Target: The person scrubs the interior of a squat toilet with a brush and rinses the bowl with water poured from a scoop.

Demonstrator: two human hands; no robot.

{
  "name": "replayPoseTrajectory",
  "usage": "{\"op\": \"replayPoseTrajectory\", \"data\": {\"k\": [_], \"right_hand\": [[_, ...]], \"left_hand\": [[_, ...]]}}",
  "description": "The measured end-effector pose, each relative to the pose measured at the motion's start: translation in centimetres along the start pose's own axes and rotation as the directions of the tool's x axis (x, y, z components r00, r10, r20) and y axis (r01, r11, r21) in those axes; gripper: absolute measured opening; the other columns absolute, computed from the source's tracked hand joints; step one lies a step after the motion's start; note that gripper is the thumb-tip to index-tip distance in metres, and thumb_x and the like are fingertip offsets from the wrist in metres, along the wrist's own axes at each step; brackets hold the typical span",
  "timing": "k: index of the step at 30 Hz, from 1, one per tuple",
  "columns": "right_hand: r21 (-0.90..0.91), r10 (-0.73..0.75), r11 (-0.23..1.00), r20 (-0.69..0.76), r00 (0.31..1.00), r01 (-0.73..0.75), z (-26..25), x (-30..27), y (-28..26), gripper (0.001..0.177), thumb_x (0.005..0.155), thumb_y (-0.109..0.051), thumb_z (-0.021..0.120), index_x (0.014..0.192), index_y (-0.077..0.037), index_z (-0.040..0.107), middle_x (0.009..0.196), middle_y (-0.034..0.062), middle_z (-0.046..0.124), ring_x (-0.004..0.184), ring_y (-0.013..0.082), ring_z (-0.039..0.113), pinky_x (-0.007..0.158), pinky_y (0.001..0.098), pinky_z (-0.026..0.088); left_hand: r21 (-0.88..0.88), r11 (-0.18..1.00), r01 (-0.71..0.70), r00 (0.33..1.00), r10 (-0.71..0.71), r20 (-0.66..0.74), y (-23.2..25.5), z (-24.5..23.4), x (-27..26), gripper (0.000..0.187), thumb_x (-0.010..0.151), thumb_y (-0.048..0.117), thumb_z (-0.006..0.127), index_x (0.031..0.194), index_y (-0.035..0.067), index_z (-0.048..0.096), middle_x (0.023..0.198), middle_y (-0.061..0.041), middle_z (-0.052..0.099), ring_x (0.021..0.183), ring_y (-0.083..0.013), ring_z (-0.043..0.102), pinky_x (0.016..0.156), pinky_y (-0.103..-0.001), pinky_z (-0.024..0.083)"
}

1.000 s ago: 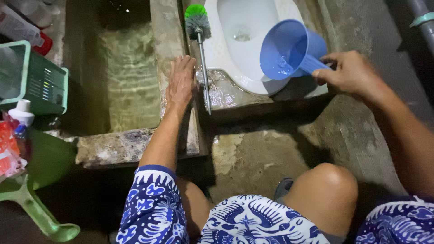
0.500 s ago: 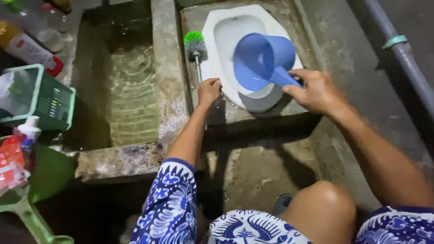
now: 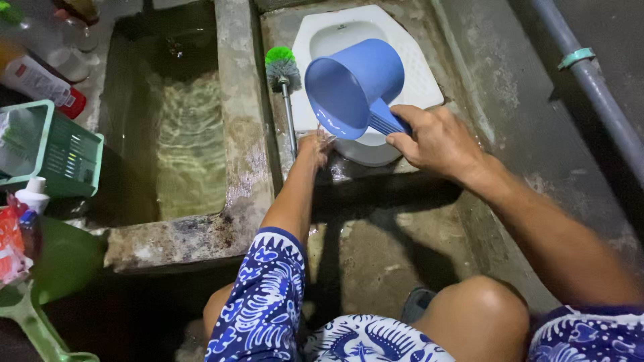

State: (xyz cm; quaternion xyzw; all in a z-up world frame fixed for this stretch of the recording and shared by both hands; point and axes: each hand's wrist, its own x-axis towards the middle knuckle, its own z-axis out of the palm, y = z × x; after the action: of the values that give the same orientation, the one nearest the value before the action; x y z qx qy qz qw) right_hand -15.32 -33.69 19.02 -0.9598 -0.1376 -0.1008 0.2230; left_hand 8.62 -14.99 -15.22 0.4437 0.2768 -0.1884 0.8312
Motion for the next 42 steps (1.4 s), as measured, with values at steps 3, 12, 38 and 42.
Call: {"op": "replayPoseTrajectory", "data": {"k": [3, 12, 38, 42], "right_hand": [[-0.027, 0.106, 0.994, 0.086, 0.991, -0.104, 0.3, 0.2, 0.4, 0.047, 0.091, -0.023, 0.076, 0.133, -0.003, 0.067, 0.072, 0.0176, 0.075, 0.053, 0.0222, 0.071, 0.046, 0.0371, 0.057], [0.521, 0.299, 0.808, 0.039, 0.953, -0.275, 3.1, 0.1, 5.3, 0.047, 0.092, -0.02, 0.073, 0.132, 0.002, 0.066, 0.083, 0.0105, 0.077, 0.06, 0.0117, 0.067, 0.049, 0.0259, 0.051], [0.565, 0.464, -0.823, 0.616, 0.637, 0.052, 29.7, 11.2, 17.1, 0.031, 0.106, -0.028, 0.05, 0.113, 0.0, 0.06, 0.11, 0.0216, 0.063, 0.108, 0.0395, 0.061, 0.099, 0.0588, 0.055], [0.542, 0.403, -0.84, 0.586, 0.703, 0.03, 30.3, 12.0, 16.7, 0.019, 0.106, -0.015, 0.041, 0.107, -0.004, 0.056, 0.108, 0.0172, 0.065, 0.104, 0.0358, 0.068, 0.098, 0.0552, 0.059]], "left_hand": [[0.204, 0.978, -0.053, 0.989, 0.079, -0.122, 0.9, 1.0, 0.5, 0.02, 0.096, 0.02, 0.067, 0.08, 0.009, 0.062, 0.067, -0.006, 0.061, 0.045, -0.0176, 0.055, 0.033, -0.039, 0.037], [0.297, 0.912, -0.283, 0.957, 0.249, 0.148, 6.9, 2.1, -10.8, 0.085, 0.097, 0.077, 0.046, 0.081, -0.003, 0.071, 0.055, -0.002, 0.049, 0.037, -0.0118, 0.045, 0.03, -0.029, 0.035], [0.612, -0.526, -0.591, 0.287, 0.571, 0.769, 12.5, 8.5, -21.3, 0.082, 0.089, -0.012, 0.046, 0.163, -0.004, 0.012, 0.159, -0.042, 0.022, 0.138, -0.0598, 0.044, 0.113, -0.055, 0.042], [0.759, -0.341, -0.555, 0.587, 0.486, 0.648, 11.9, 10.2, -23.9, 0.081, 0.087, -0.012, 0.042, 0.159, 0.0, 0.007, 0.164, -0.039, 0.009, 0.124, -0.0568, 0.053, 0.106, -0.052, 0.047]]}}
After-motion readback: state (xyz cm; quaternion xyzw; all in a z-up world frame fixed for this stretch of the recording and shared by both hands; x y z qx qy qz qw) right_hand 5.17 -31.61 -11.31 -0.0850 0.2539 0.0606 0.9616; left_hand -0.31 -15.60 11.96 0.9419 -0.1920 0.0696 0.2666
